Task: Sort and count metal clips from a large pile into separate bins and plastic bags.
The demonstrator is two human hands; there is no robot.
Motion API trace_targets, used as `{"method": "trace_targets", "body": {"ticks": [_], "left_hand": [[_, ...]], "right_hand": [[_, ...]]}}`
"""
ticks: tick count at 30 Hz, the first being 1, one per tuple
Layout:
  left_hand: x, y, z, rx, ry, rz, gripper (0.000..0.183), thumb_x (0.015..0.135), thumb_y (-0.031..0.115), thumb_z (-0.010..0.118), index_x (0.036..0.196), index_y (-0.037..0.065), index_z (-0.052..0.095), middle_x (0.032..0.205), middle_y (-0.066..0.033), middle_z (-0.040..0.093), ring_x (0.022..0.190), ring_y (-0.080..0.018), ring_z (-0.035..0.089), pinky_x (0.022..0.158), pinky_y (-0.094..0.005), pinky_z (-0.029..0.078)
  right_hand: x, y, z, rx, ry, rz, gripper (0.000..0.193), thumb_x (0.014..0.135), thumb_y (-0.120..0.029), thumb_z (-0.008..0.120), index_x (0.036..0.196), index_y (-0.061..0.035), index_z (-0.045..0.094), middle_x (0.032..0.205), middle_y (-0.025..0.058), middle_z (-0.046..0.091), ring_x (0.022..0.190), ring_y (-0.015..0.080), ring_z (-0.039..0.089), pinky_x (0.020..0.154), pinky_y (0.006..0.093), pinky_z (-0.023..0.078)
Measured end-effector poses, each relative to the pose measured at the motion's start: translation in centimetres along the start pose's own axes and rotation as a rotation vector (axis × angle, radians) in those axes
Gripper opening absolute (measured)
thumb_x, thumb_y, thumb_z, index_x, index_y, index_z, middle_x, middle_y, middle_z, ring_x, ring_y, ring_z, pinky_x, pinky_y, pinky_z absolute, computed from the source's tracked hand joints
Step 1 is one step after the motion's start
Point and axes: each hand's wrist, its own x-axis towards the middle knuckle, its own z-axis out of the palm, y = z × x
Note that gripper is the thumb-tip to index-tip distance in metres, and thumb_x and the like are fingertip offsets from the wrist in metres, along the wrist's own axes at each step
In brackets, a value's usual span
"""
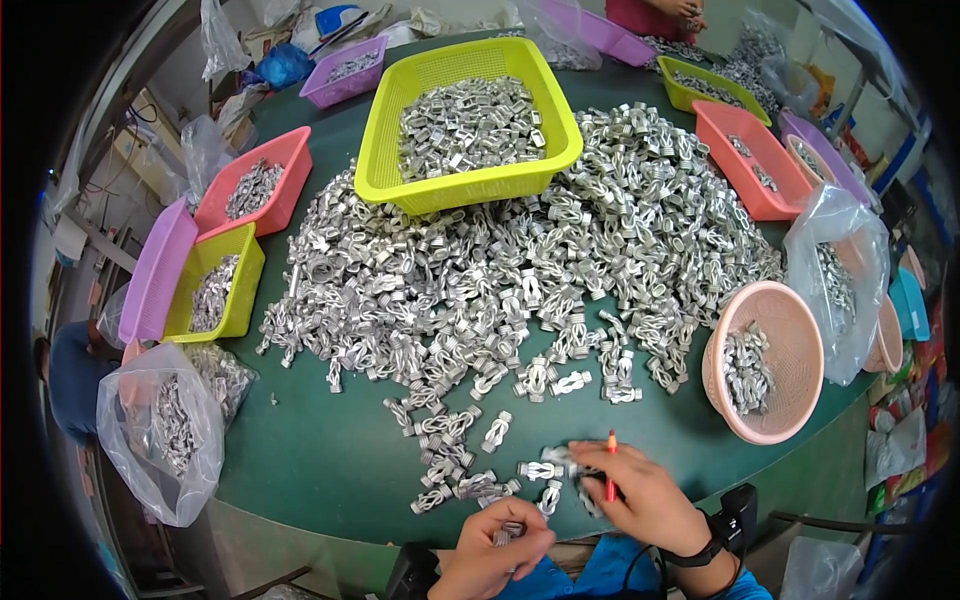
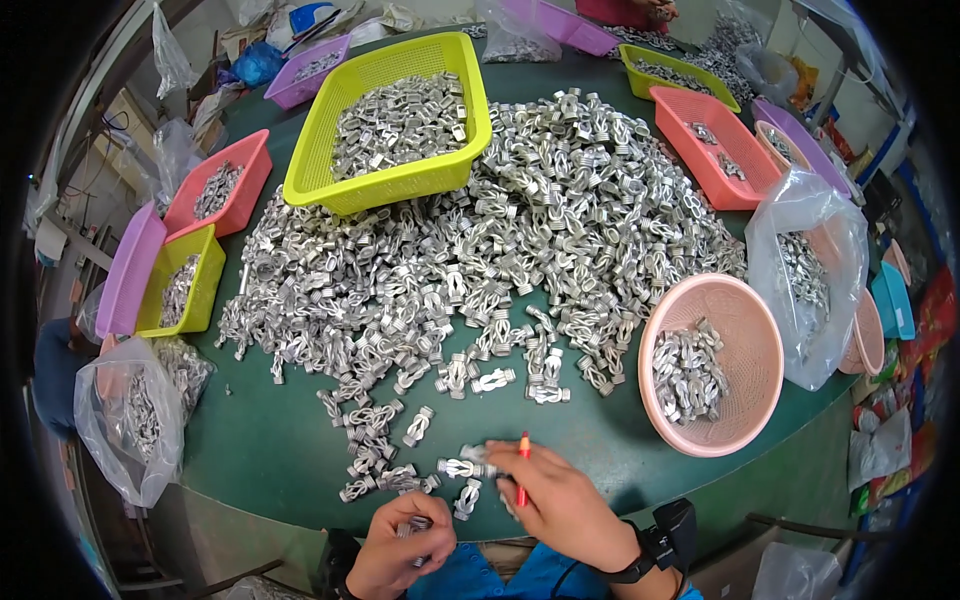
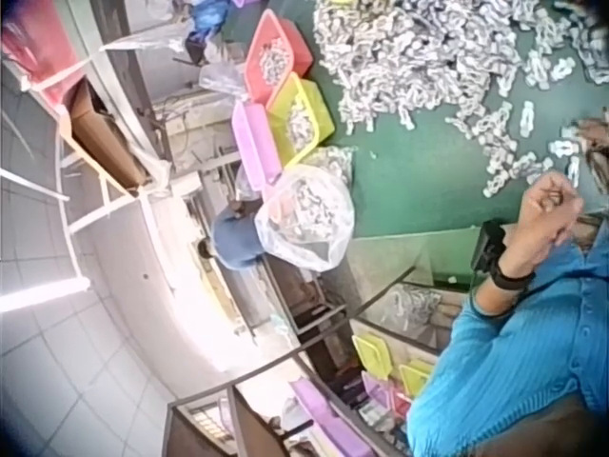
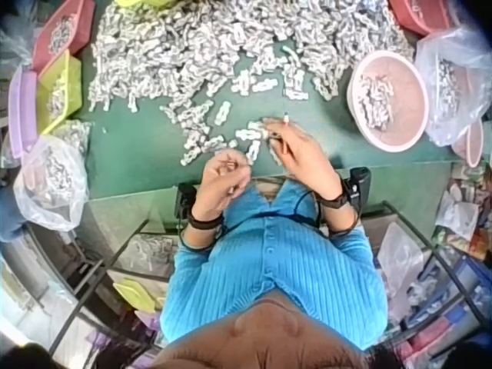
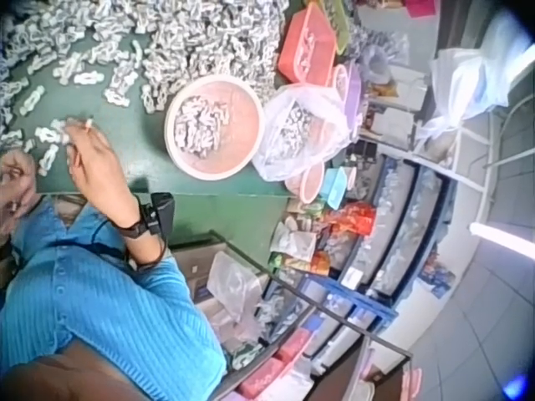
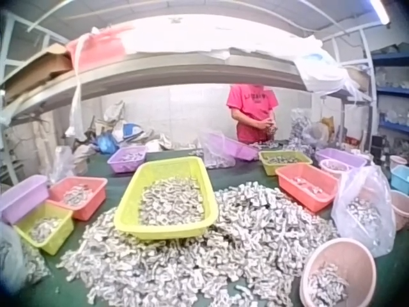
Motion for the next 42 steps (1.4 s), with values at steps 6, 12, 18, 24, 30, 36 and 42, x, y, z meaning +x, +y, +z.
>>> {"method": "trace_targets", "body": {"ticks": [6, 12, 18, 24, 30, 36, 42], "left_hand": [[0.8, -1.3, 1.2, 1.074, -0.083, 0.465, 0.007, 0.072, 0.009, 0.055, 0.074, 0.002, 0.052, 0.058, -0.0022, 0.050, 0.052, -0.0076, 0.048, 0.044, -0.0236, 0.037], [3.0, -2.6, 0.7, 1.445, 0.063, 0.499, 0.012, 0.069, 0.013, 0.056, 0.079, 0.007, 0.055, 0.066, -0.0043, 0.053, 0.047, -0.0189, 0.051, 0.041, -0.0277, 0.040], [2.3, -2.0, 0.9, 1.310, 0.103, 0.443, 0.014, 0.069, 0.014, 0.057, 0.082, 0.006, 0.056, 0.065, -0.0047, 0.054, 0.046, -0.0151, 0.050, 0.042, -0.0248, 0.040], [1.7, -1.1, -1.2, 1.218, 0.330, 0.516, 0.014, 0.066, 0.006, 0.060, 0.079, 0.005, 0.057, 0.055, -0.0035, 0.049, 0.044, -0.0089, 0.043, 0.041, -0.0215, 0.036], [1.5, -0.5, -0.7, 1.197, 0.275, 0.572, 0.012, 0.066, 0.007, 0.061, 0.077, 0.005, 0.058, 0.052, -0.0028, 0.045, 0.044, -0.0093, 0.042, 0.041, -0.0208, 0.034], [1.1, -0.8, -1.0, 1.172, 0.254, 0.540, 0.011, 0.066, 0.006, 0.061, 0.076, 0.005, 0.058, 0.053, -0.0030, 0.047, 0.045, -0.0094, 0.043, 0.043, -0.0204, 0.035], [1.5, -0.6, -1.3, 1.121, 0.243, 0.558, 0.009, 0.065, 0.005, 0.060, 0.074, 0.004, 0.058, 0.053, -0.0032, 0.048, 0.045, -0.0096, 0.043, 0.043, -0.0210, 0.034]], "right_hand": [[1.5, 0.2, -1.2, -0.115, 0.195, 0.037, 0.020, 0.071, -0.003, 0.051, 0.091, -0.0041, 0.050, 0.089, 0.0115, 0.054, 0.082, 0.0286, 0.048, 0.071, 0.0308, 0.039], [5.2, 0.4, -0.8, -0.196, 0.090, -0.137, 0.029, 0.070, 0.000, 0.048, 0.098, -0.0044, 0.045, 0.095, 0.0115, 0.051, 0.092, 0.0303, 0.043, 0.079, 0.0348, 0.035], [6.6, 0.5, 0.1, -0.374, -0.006, -0.250, 0.031, 0.064, 0.005, 0.048, 0.095, -0.0031, 0.046, 0.102, 0.0118, 0.048, 0.095, 0.0308, 0.042, 0.082, 0.0364, 0.033], [5.4, -0.6, -0.9, -0.325, 0.121, -0.182, 0.016, 0.065, -0.002, 0.057, 0.081, -0.0047, 0.054, 0.077, 0.0116, 0.052, 0.072, 0.0262, 0.050, 0.062, 0.0305, 0.041], [6.5, -0.7, 1.4, -0.243, 0.002, -0.187, 0.027, 0.061, -0.006, 0.062, 0.085, -0.0040, 0.050, 0.067, 0.0104, 0.047, 0.066, 0.0255, 0.047, 0.058, 0.0309, 0.039], [5.6, -0.2, 1.5, -0.328, -0.040, -0.232, 0.027, 0.061, -0.004, 0.059, 0.086, -0.0031, 0.048, 0.075, 0.0108, 0.051, 0.068, 0.0262, 0.049, 0.061, 0.0314, 0.040], [3.6, 0.5, -0.6, -0.232, 0.169, -0.064, 0.020, 0.063, -0.002, 0.057, 0.083, -0.0035, 0.050, 0.068, 0.0092, 0.055, 0.064, 0.0256, 0.052, 0.058, 0.0307, 0.042]]}}
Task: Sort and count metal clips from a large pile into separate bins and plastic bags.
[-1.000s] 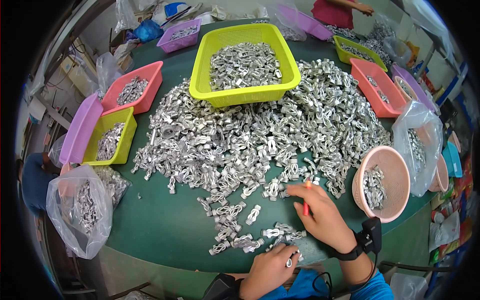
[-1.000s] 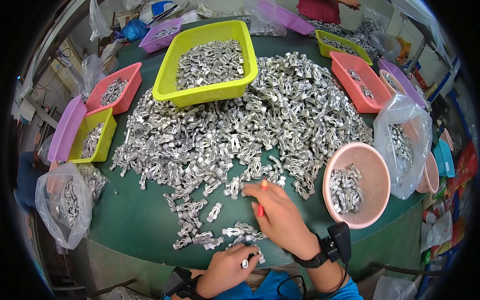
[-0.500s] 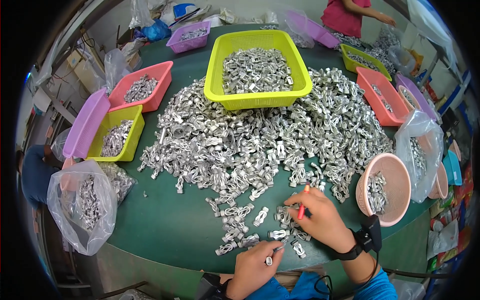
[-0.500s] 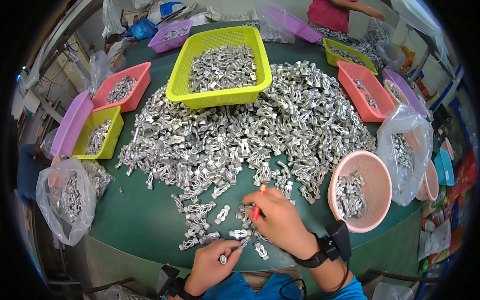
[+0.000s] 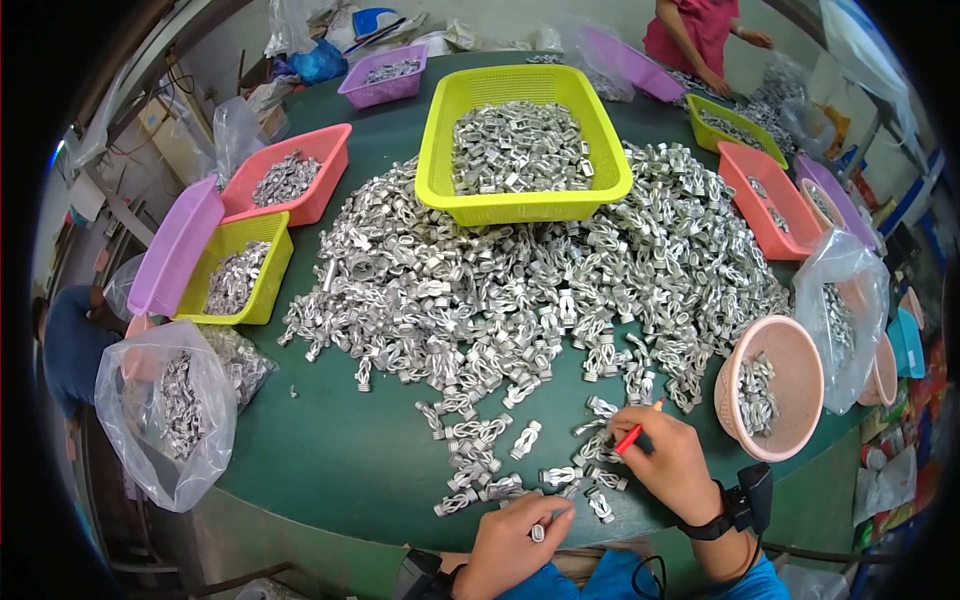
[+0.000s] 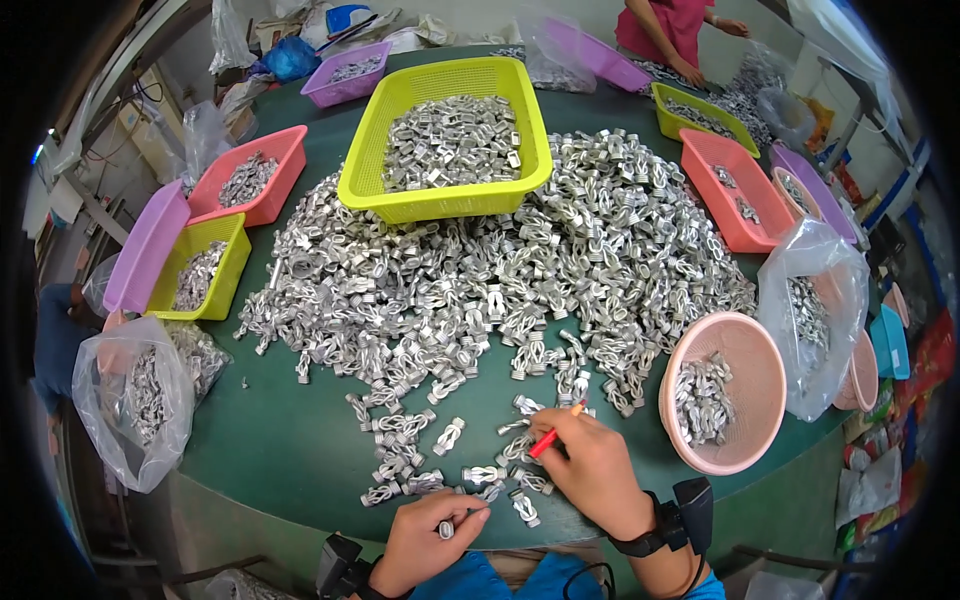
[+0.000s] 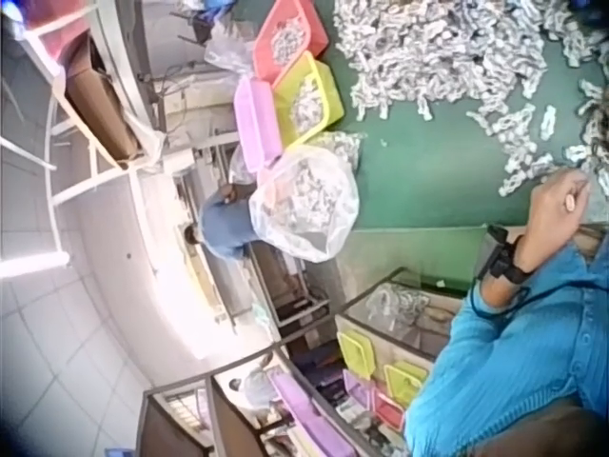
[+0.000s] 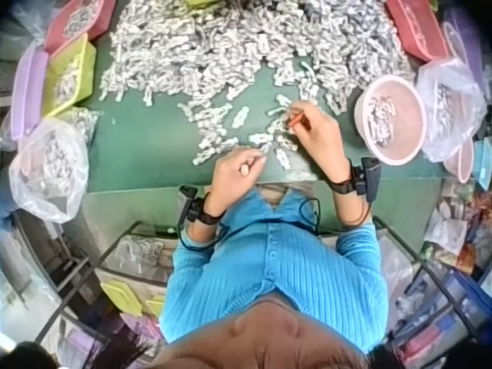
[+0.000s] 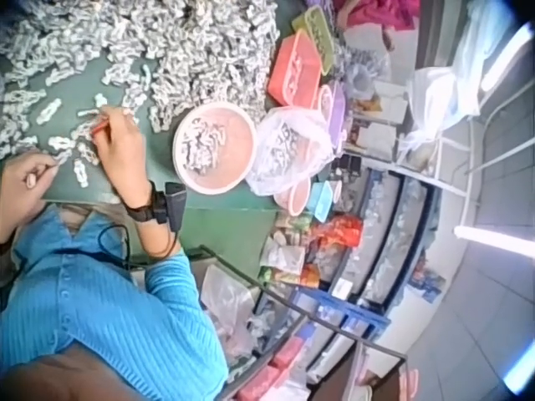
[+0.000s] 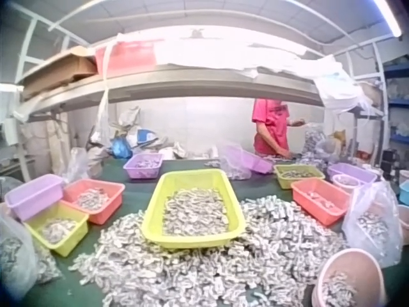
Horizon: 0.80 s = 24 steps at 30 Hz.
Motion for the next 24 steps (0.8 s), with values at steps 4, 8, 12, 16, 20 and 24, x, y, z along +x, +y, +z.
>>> {"method": "trace_targets", "body": {"ticks": [4, 8, 12, 16, 20, 24], "left_hand": [[0.3, 0.2, 0.4, 0.018, -0.020, -0.002, 0.009, 0.066, 0.005, 0.060, 0.074, 0.003, 0.058, 0.053, -0.0030, 0.048, 0.045, -0.0095, 0.042, 0.042, -0.0208, 0.034], [0.5, 0.3, 0.8, 0.012, -0.024, 0.022, 0.008, 0.066, 0.005, 0.060, 0.073, 0.003, 0.058, 0.052, -0.0028, 0.046, 0.044, -0.0092, 0.042, 0.042, -0.0205, 0.034], [0.3, 0.7, 0.6, 0.019, -0.015, -0.014, 0.007, 0.066, 0.005, 0.060, 0.072, 0.003, 0.058, 0.052, -0.0028, 0.046, 0.044, -0.0092, 0.042, 0.042, -0.0205, 0.034], [0.1, 0.1, 0.4, 0.015, -0.011, -0.014, 0.011, 0.067, 0.005, 0.059, 0.077, 0.002, 0.057, 0.053, -0.0020, 0.046, 0.046, -0.0077, 0.042, 0.043, -0.0195, 0.034], [0.2, 0.5, 0.9, -0.177, 0.120, -0.063, 0.020, 0.069, 0.005, 0.058, 0.088, 0.001, 0.053, 0.058, -0.0003, 0.047, 0.049, -0.0055, 0.042, 0.045, -0.0183, 0.034], [0.6, 0.1, 1.0, -0.240, -0.027, -0.026, 0.020, 0.071, 0.004, 0.056, 0.090, -0.001, 0.051, 0.063, -0.0006, 0.050, 0.051, -0.0051, 0.044, 0.046, -0.0179, 0.035]], "right_hand": [[-0.4, 0.0, -0.4, 0.044, 0.117, -0.021, 0.014, 0.063, -0.001, 0.059, 0.075, -0.0035, 0.052, 0.067, 0.0079, 0.056, 0.064, 0.0222, 0.053, 0.058, 0.0294, 0.042], [-0.3, -0.8, 0.7, 0.054, -0.116, -0.122, 0.016, 0.062, -0.002, 0.060, 0.071, -0.0045, 0.047, 0.072, 0.0057, 0.055, 0.066, 0.0212, 0.050, 0.058, 0.0292, 0.040], [-0.1, -0.5, 1.1, -0.066, -0.209, -0.208, 0.019, 0.060, -0.001, 0.062, 0.068, -0.0046, 0.044, 0.080, 0.0057, 0.057, 0.064, 0.0224, 0.049, 0.059, 0.0301, 0.040], [-0.2, -0.4, 0.9, 0.016, -0.084, -0.142, 0.020, 0.065, -0.001, 0.059, 0.074, -0.0023, 0.041, 0.082, 0.0115, 0.053, 0.067, 0.0209, 0.049, 0.061, 0.0283, 0.041], [-1.3, -1.8, 0.0, 0.920, 0.052, 0.273, 0.018, 0.071, 0.002, 0.055, 0.076, -0.0025, 0.038, 0.088, 0.0130, 0.053, 0.078, 0.0123, 0.051, 0.067, 0.0229, 0.043], [-2.2, -2.2, 0.7, 1.341, 0.116, 0.476, 0.018, 0.071, 0.006, 0.052, 0.076, -0.0033, 0.039, 0.088, 0.0137, 0.053, 0.083, 0.0161, 0.052, 0.072, 0.0261, 0.042]]}}
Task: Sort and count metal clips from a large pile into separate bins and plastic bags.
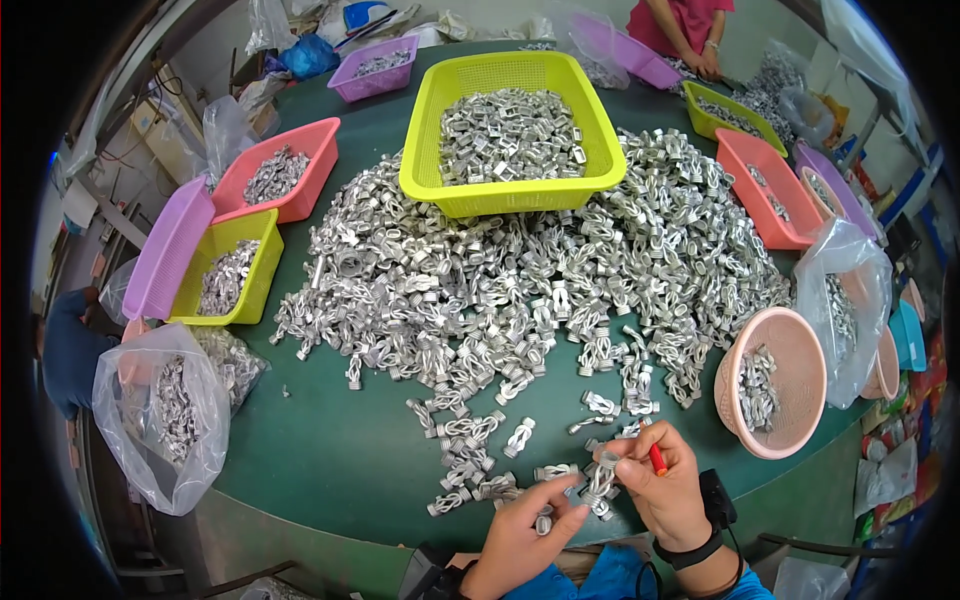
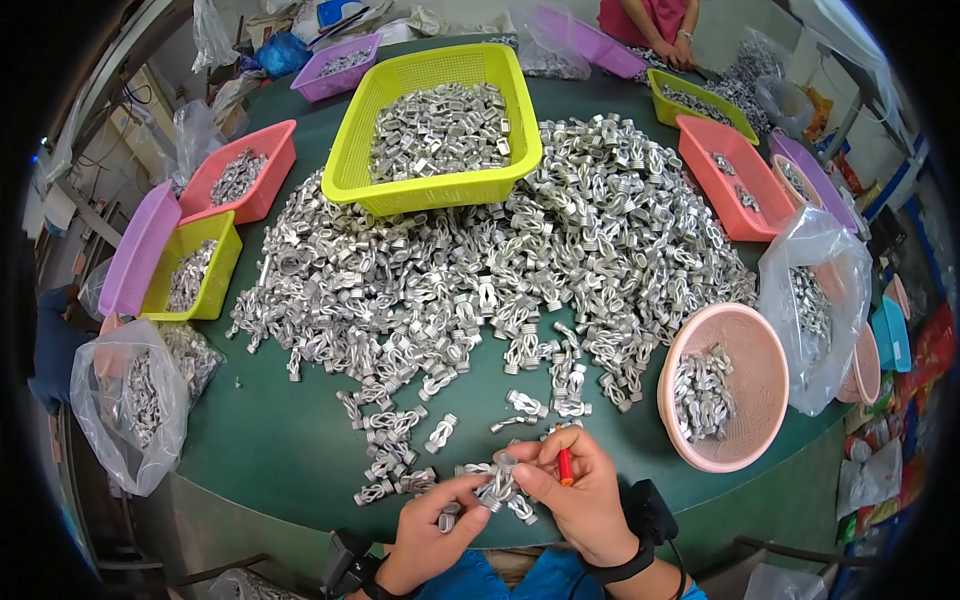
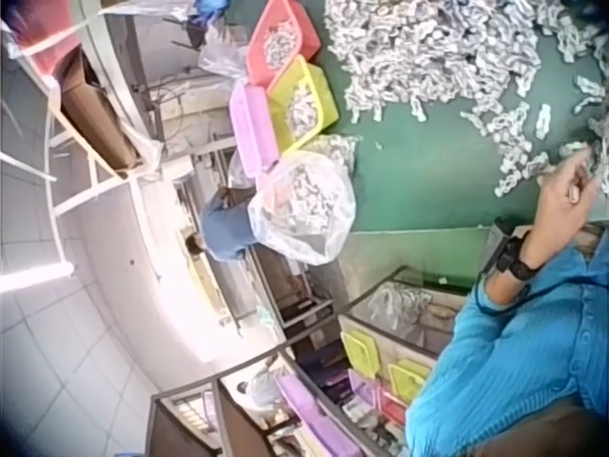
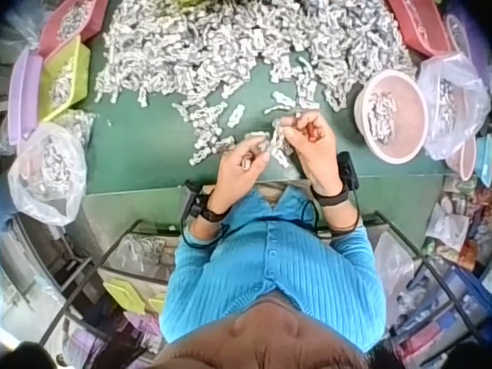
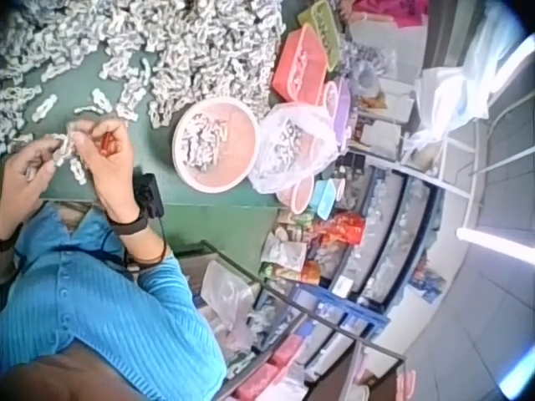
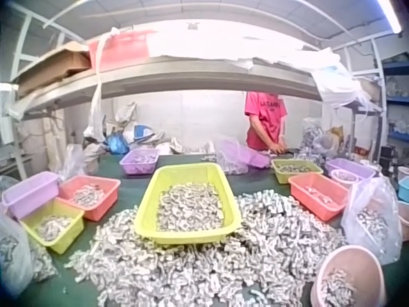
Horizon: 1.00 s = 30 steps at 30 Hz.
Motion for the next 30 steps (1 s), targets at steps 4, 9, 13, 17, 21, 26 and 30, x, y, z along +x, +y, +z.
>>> {"method": "trace_targets", "body": {"ticks": [4, 9, 13, 17, 21, 26, 30], "left_hand": [[-0.7, -0.5, 0.2, -0.254, -0.049, -0.110, 0.016, 0.072, 0.002, 0.054, 0.087, -0.002, 0.051, 0.064, -0.0015, 0.050, 0.051, -0.0048, 0.044, 0.045, -0.0174, 0.035], [-1.0, -0.4, -0.1, -0.280, -0.030, -0.155, 0.011, 0.072, -0.001, 0.052, 0.083, -0.003, 0.051, 0.064, -0.0021, 0.050, 0.051, -0.0050, 0.045, 0.044, -0.0172, 0.035], [-0.9, 0.2, -0.1, -0.369, 0.043, -0.196, 0.010, 0.073, -0.001, 0.051, 0.083, -0.003, 0.050, 0.063, -0.0029, 0.050, 0.051, -0.0056, 0.045, 0.045, -0.0172, 0.035], [-0.8, -0.2, -0.4, -0.379, 0.026, -0.161, 0.010, 0.075, 0.001, 0.047, 0.084, -0.003, 0.049, 0.062, -0.0057, 0.050, 0.050, -0.0081, 0.045, 0.045, -0.0197, 0.037], [-0.8, -0.4, -0.5, -0.523, 0.038, -0.214, 0.012, 0.078, 0.003, 0.045, 0.086, -0.004, 0.048, 0.061, -0.0085, 0.050, 0.050, -0.0103, 0.045, 0.045, -0.0217, 0.037], [-0.8, -0.5, -0.8, -0.628, 0.041, -0.298, 0.013, 0.077, 0.004, 0.047, 0.087, -0.003, 0.049, 0.064, -0.0075, 0.052, 0.052, -0.0082, 0.046, 0.045, -0.0191, 0.036], [-0.7, 0.0, -0.6, -0.587, 0.031, -0.314, 0.016, 0.071, 0.002, 0.056, 0.086, -0.001, 0.051, 0.066, -0.0046, 0.054, 0.055, -0.0055, 0.047, 0.048, -0.0163, 0.037]], "right_hand": [[-0.3, 0.6, -0.1, 0.109, -0.022, 0.063, 0.017, 0.071, 0.006, 0.052, 0.077, -0.0035, 0.038, 0.089, 0.0139, 0.052, 0.087, 0.0169, 0.050, 0.076, 0.0279, 0.040], [-0.7, 0.9, 0.0, -0.013, -0.001, 0.022, 0.019, 0.070, 0.002, 0.054, 0.079, -0.0042, 0.039, 0.088, 0.0125, 0.052, 0.084, 0.0200, 0.052, 0.067, 0.0295, 0.046], [-0.9, 0.3, -0.2, -0.100, -0.071, 0.052, 0.019, 0.072, 0.007, 0.050, 0.083, -0.0025, 0.039, 0.095, 0.0150, 0.048, 0.081, 0.0146, 0.051, 0.070, 0.0252, 0.043], [-1.2, 0.2, -0.4, -0.162, -0.091, 0.019, 0.019, 0.072, 0.007, 0.050, 0.085, -0.0013, 0.039, 0.094, 0.0153, 0.048, 0.077, 0.0138, 0.052, 0.067, 0.0236, 0.044], [-1.3, 0.3, -0.5, -0.147, -0.082, 0.050, 0.020, 0.072, 0.008, 0.050, 0.086, -0.0005, 0.039, 0.094, 0.0147, 0.048, 0.077, 0.0143, 0.052, 0.067, 0.0239, 0.044], [-1.3, 0.3, -0.3, -0.114, -0.024, 0.108, 0.021, 0.069, 0.009, 0.051, 0.084, -0.0016, 0.040, 0.089, 0.0132, 0.049, 0.082, 0.0178, 0.052, 0.066, 0.0273, 0.046], [-1.3, 0.4, -0.2, -0.103, -0.023, 0.119, 0.021, 0.070, 0.008, 0.051, 0.084, -0.0019, 0.040, 0.089, 0.0131, 0.050, 0.081, 0.0163, 0.051, 0.066, 0.0259, 0.046]]}}
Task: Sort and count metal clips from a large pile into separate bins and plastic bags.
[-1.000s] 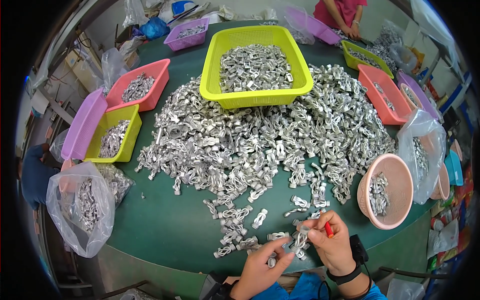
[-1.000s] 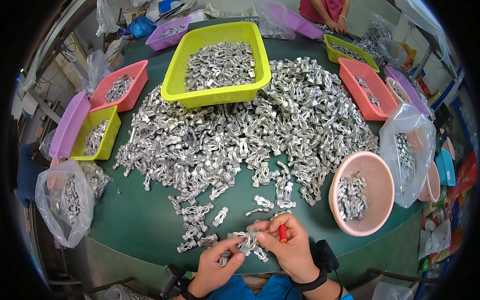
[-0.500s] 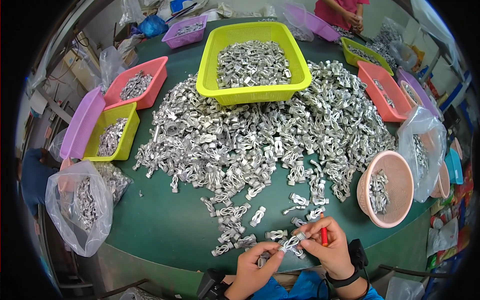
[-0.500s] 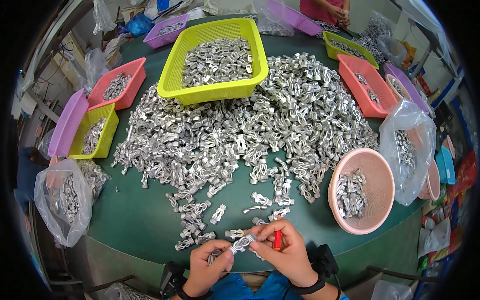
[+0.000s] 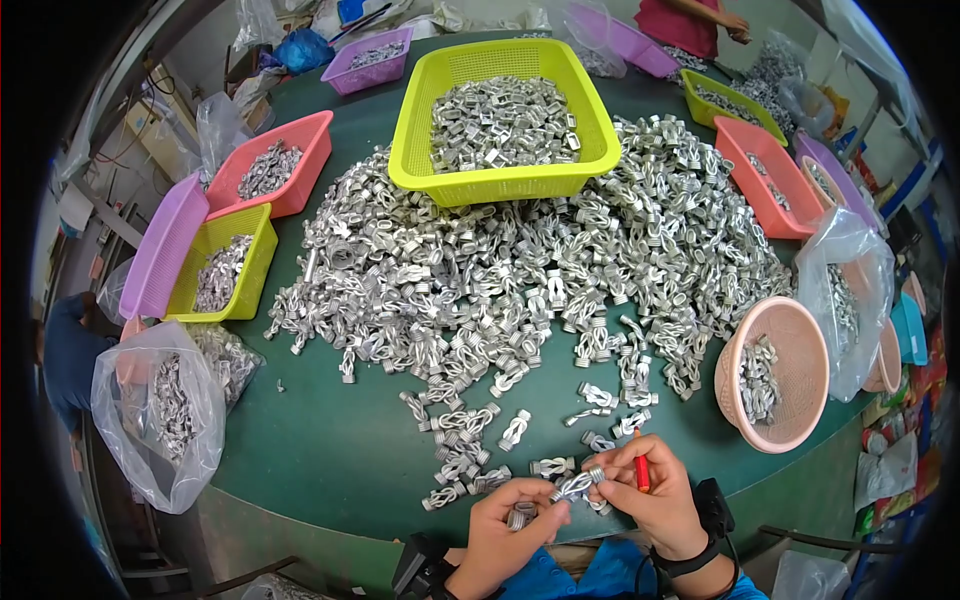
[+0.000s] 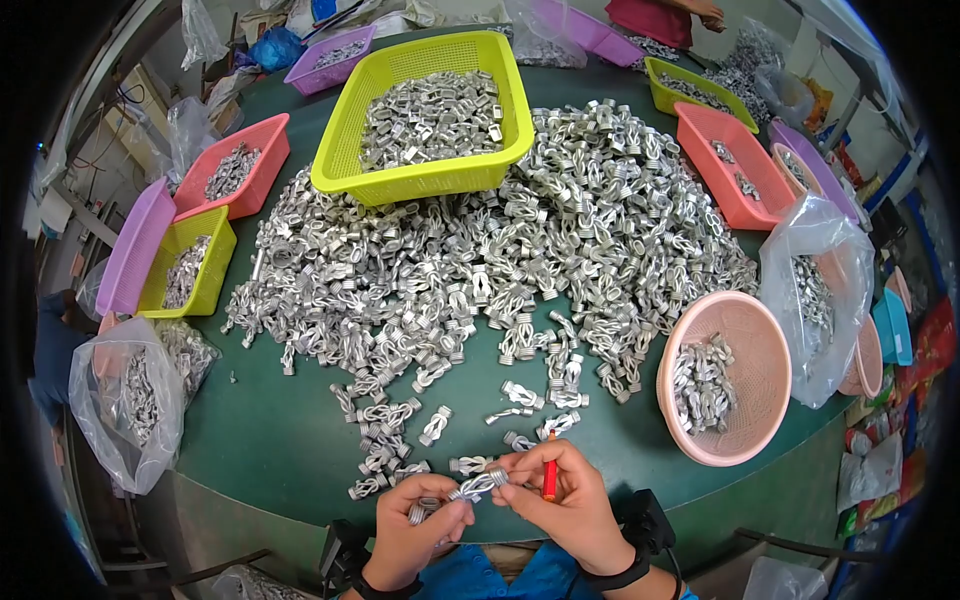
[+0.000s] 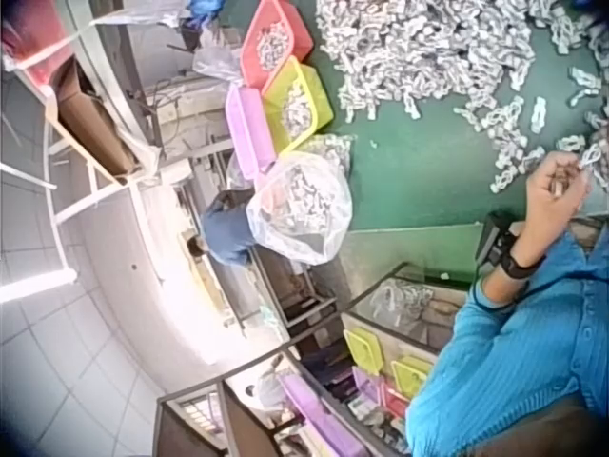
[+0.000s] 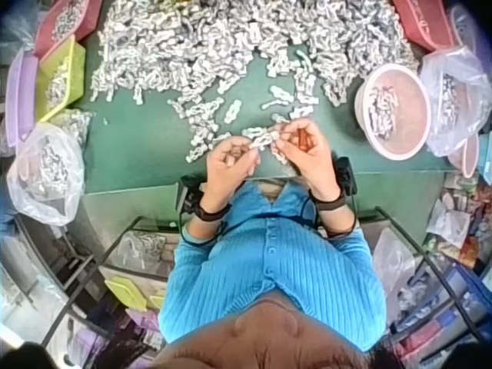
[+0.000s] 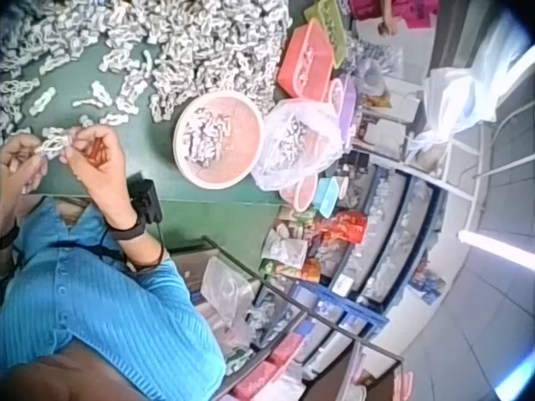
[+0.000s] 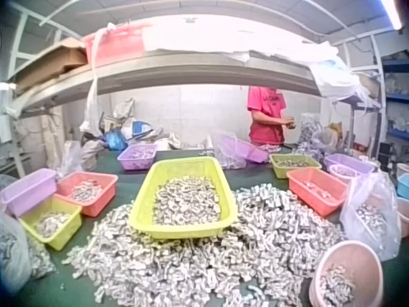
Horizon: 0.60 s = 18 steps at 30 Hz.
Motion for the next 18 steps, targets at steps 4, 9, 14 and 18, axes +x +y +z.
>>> {"method": "trace_targets", "body": {"ticks": [4, 9, 14, 18], "left_hand": [[0.22, 0.00, 0.38, 0.178, 0.089, 0.150, 0.019, 0.066, -0.001, 0.060, 0.082, 0.000, 0.052, 0.065, -0.0036, 0.054, 0.055, -0.0053, 0.047, 0.051, -0.0164, 0.038], [0.63, -0.26, 0.07, 0.419, 0.051, 0.476, 0.019, 0.059, -0.004, 0.062, 0.075, -0.002, 0.051, 0.063, -0.0044, 0.052, 0.055, -0.0068, 0.047, 0.051, -0.0176, 0.036], [0.21, 0.38, 0.25, 0.331, 0.049, 0.353, 0.023, 0.059, -0.004, 0.062, 0.079, -0.003, 0.053, 0.063, -0.0041, 0.052, 0.059, -0.0062, 0.047, 0.053, -0.0178, 0.037], [0.33, 0.18, -0.13, 0.400, 0.009, 0.304, 0.026, 0.063, 0.000, 0.063, 0.088, 0.001, 0.054, 0.067, -0.0028, 0.052, 0.059, -0.0052, 0.048, 0.054, -0.0172, 0.039]], "right_hand": [[-0.01, 0.02, -0.16, 0.019, -0.061, -0.027, 0.019, 0.072, 0.008, 0.049, 0.086, -0.0008, 0.040, 0.093, 0.0136, 0.048, 0.085, 0.0154, 0.050, 0.072, 0.0253, 0.043], [-0.12, 0.07, -0.24, -0.029, -0.103, -0.064, 0.019, 0.072, 0.007, 0.049, 0.086, -0.0016, 0.039, 0.093, 0.0138, 0.049, 0.093, 0.0186, 0.048, 0.079, 0.0289, 0.039], [-0.39, 0.06, -0.34, -0.028, -0.125, -0.104, 0.020, 0.072, 0.007, 0.049, 0.087, -0.0021, 0.039, 0.093, 0.0128, 0.049, 0.096, 0.0210, 0.047, 0.081, 0.0305, 0.038], [-0.47, 0.08, -0.54, -0.017, -0.149, -0.132, 0.022, 0.072, 0.008, 0.049, 0.089, -0.0026, 0.039, 0.093, 0.0117, 0.049, 0.097, 0.0217, 0.046, 0.082, 0.0315, 0.038]]}}
